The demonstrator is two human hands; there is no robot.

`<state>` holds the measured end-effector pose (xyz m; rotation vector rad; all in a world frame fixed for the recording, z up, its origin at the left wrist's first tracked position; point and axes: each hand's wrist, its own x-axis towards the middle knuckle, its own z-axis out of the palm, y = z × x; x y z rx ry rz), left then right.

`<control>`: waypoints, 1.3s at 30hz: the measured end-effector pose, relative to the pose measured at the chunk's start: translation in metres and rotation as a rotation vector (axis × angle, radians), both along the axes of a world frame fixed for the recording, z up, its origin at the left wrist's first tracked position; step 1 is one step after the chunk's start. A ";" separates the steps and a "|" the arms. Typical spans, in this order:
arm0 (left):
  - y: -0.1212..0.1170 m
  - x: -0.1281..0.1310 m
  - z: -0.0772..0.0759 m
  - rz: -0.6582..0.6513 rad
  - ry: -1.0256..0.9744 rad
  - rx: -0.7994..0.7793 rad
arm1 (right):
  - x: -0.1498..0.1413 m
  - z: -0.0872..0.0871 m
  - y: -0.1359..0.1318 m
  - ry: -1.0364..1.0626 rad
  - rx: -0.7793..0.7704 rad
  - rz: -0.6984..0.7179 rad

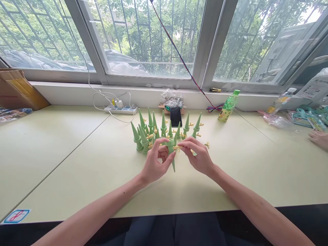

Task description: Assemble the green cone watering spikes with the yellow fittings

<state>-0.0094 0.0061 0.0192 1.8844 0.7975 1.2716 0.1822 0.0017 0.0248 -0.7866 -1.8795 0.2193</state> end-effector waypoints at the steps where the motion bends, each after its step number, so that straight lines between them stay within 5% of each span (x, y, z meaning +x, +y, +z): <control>1: 0.000 0.000 0.000 0.001 0.009 0.008 | 0.000 0.000 0.000 0.003 -0.005 -0.005; 21: 0.001 -0.001 -0.012 -0.021 0.202 0.288 | -0.011 -0.010 -0.005 -0.089 -0.121 -0.063; 30: -0.004 0.004 -0.005 0.000 0.053 -0.007 | -0.013 -0.009 -0.007 0.026 -0.048 -0.187; 39: -0.004 0.004 -0.002 0.011 0.009 -0.032 | -0.013 -0.008 -0.008 0.091 0.064 -0.171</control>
